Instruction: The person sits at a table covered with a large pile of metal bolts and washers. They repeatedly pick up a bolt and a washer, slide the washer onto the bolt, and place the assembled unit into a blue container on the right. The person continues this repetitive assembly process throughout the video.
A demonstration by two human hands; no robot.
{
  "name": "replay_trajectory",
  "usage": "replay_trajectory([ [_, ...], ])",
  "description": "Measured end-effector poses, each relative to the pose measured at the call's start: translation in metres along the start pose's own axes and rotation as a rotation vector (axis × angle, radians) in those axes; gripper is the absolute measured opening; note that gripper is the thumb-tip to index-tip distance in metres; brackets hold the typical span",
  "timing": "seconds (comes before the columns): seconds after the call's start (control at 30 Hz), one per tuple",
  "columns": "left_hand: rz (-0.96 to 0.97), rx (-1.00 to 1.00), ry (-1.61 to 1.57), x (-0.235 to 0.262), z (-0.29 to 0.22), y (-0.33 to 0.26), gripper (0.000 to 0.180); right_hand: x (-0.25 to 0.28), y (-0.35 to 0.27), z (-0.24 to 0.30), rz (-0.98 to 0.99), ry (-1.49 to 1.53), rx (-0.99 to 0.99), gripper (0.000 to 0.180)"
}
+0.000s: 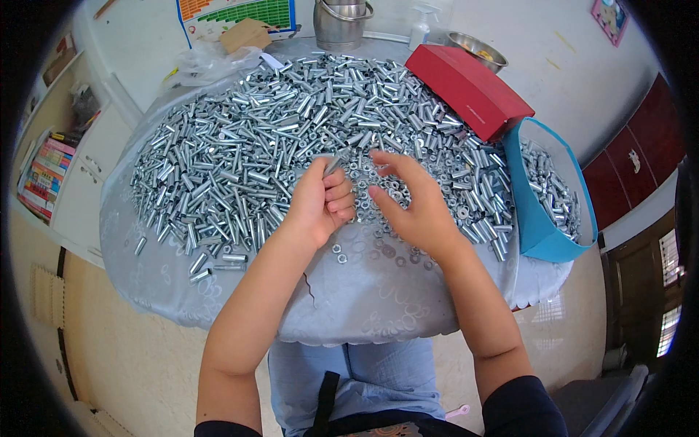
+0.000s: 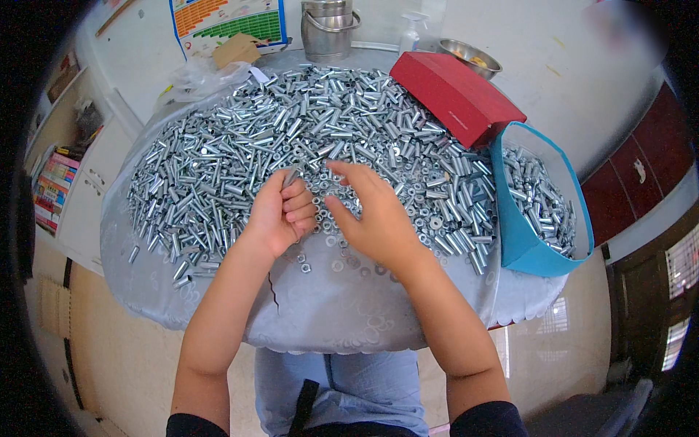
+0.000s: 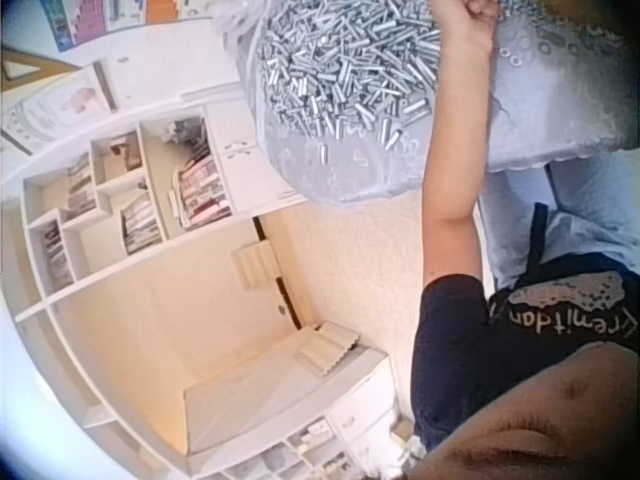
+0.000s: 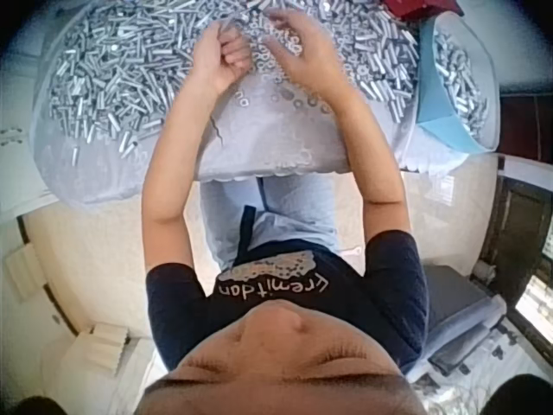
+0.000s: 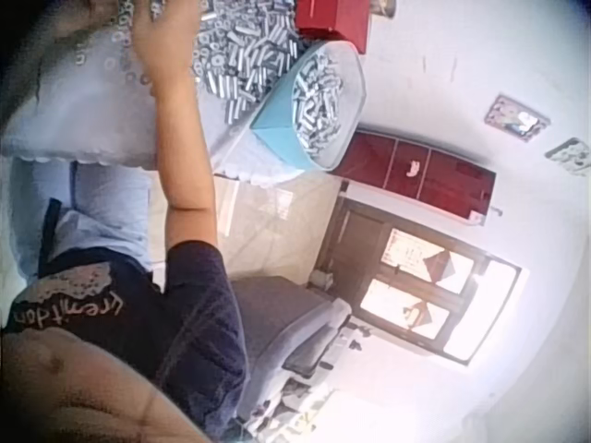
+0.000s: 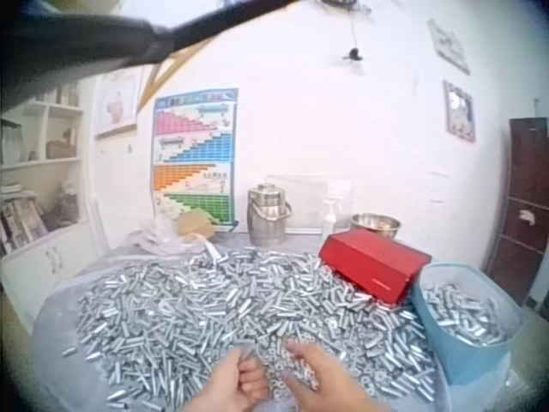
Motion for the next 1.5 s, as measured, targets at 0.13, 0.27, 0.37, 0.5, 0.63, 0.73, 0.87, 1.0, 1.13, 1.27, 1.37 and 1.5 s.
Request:
replay_trajectory([
  [0.13,-0.012,-0.018,-0.028,0.006,-0.006,0.001,0.044,-0.019,-0.012,-0.019,0.234,-0.251,0.070,0.020],
  [0.27,-0.008,-0.029,0.006,0.005,-0.005,0.001,0.044,-0.030,-0.021,-0.024,0.349,-0.349,0.073,0.016],
  [0.37,-0.009,-0.042,0.023,0.004,-0.004,0.001,0.044,-0.029,-0.022,-0.023,0.340,-0.368,0.077,0.017],
  [0.5,-0.023,-0.040,0.039,0.002,-0.003,-0.001,0.043,-0.029,-0.021,-0.025,0.334,-0.322,0.032,0.018],
  [0.63,-0.025,-0.027,0.056,-0.001,-0.001,-0.002,0.043,-0.029,-0.020,-0.035,0.319,-0.218,-0.097,0.019],
  [0.73,-0.027,-0.023,0.056,0.000,0.000,-0.002,0.042,-0.030,-0.020,-0.039,0.341,-0.177,-0.162,0.020],
  [0.87,-0.031,-0.024,0.071,0.000,0.000,-0.002,0.043,-0.028,-0.019,-0.030,0.320,-0.275,-0.005,0.020],
  [1.0,-0.030,-0.018,0.072,0.001,0.001,0.000,0.044,-0.026,-0.019,-0.030,0.304,-0.303,0.021,0.023],
  [1.13,-0.035,-0.012,0.089,0.002,0.003,0.001,0.044,-0.025,-0.019,-0.030,0.304,-0.341,0.006,0.025],
  [1.27,-0.024,-0.014,0.082,0.002,0.003,0.000,0.044,-0.026,-0.019,-0.028,0.307,-0.355,0.019,0.025],
  [1.37,-0.033,-0.012,0.088,0.001,0.003,-0.001,0.044,-0.027,-0.019,-0.026,0.309,-0.341,0.018,0.024],
  [1.5,-0.033,-0.007,0.090,0.000,0.004,-0.001,0.044,-0.027,-0.018,-0.026,0.297,-0.262,0.002,0.023],
])
Point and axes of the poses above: each hand's wrist, its own y-axis towards the middle knuckle, its own x-axis out of the back of the hand, z = x × y, the point moved 10 cm from there along y, towards the middle knuckle, and after that the axes turned 12 degrees about -z, right-handed, at the moved point
